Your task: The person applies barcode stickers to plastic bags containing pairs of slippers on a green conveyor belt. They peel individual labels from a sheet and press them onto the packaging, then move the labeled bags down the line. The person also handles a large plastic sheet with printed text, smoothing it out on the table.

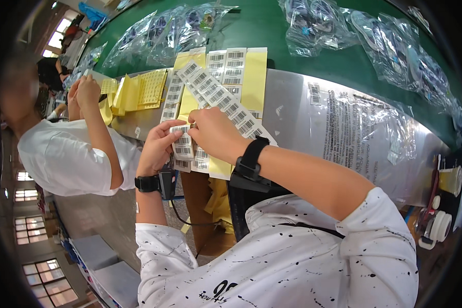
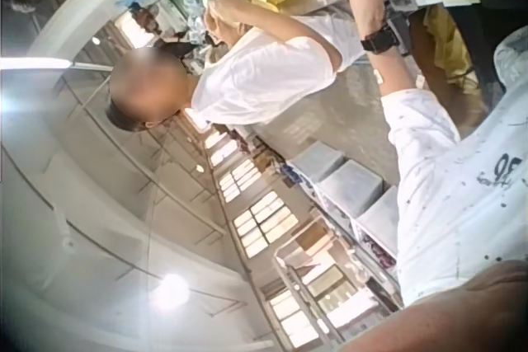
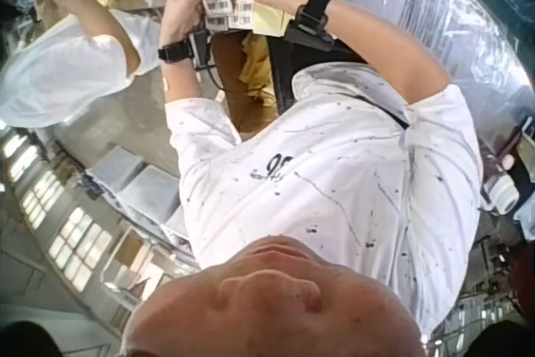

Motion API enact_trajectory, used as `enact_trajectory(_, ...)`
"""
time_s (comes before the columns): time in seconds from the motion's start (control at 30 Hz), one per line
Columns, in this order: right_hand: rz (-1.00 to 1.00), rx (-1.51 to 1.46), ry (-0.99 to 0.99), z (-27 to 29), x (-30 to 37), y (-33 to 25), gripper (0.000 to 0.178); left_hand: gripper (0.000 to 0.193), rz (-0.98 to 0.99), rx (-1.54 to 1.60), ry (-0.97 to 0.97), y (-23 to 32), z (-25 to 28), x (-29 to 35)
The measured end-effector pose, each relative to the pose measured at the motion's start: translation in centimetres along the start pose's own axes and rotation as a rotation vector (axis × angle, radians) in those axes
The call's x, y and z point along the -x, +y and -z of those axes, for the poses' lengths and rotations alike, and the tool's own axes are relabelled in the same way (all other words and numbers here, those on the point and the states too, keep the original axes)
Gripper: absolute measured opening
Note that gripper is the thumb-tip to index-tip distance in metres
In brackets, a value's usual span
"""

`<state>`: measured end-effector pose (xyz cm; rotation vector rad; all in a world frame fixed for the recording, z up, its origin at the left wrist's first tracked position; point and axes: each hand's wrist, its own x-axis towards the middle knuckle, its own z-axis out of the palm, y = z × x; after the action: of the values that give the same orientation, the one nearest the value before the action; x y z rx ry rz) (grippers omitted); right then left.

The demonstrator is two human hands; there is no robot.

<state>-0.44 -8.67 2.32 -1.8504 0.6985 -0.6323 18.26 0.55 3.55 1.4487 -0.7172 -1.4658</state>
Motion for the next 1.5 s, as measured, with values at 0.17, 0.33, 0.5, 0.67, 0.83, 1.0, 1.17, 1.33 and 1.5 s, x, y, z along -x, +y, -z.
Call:
enact_trajectory(0.17, 0.023, 0.065, 0.128, -1.2, -0.8, 1.9, 0.02, 0.03, -0.132, -0.145, 0.159, -0.3, -2.8, -0.4)
enact_trajectory(0.33, -0.006, 0.039, 0.126, -1.8, -1.8, 1.9, 0.018, 0.035, -0.204, -0.297, 0.17, -1.3, -1.5, 0.0)
enact_trajectory(0.5, -0.08, 0.082, 0.226, -2.2, -1.5, 2.5, 0.016, 0.03, -0.277, -0.413, 0.21, -1.7, -1.6, -1.2)
enact_trajectory(0.67, -0.064, 0.103, 0.227, -2.8, -1.6, 1.7, 0.011, 0.025, -0.272, -0.186, 0.134, -2.4, -1.1, -0.7)
enact_trajectory(0.83, -0.02, 0.247, 0.222, -2.2, -0.6, 1.7, 0.012, 0.024, -0.28, -0.154, 0.079, -3.7, -0.7, -1.5)
enact_trajectory(1.0, 0.073, 0.331, 0.174, -3.3, -0.8, 2.2, 0.01, 0.023, -0.258, -0.085, 0.067, -3.9, -0.2, -1.5)
enact_trajectory(1.17, 0.126, 0.407, 0.149, -4.1, -0.7, 1.9, 0.012, 0.026, -0.222, -0.063, 0.035, -4.2, 1.4, -1.5)
enact_trajectory(1.33, 0.174, 0.371, 0.11, -4.0, -0.1, 1.3, 0.012, 0.033, -0.214, -0.088, -0.049, -3.8, 0.7, -1.0)
enact_trajectory(1.5, 0.283, 0.447, 0.194, -6.4, 0.7, -0.3, 0.023, 0.042, -0.148, -0.077, 0.012, -4.5, 2.5, -1.3)
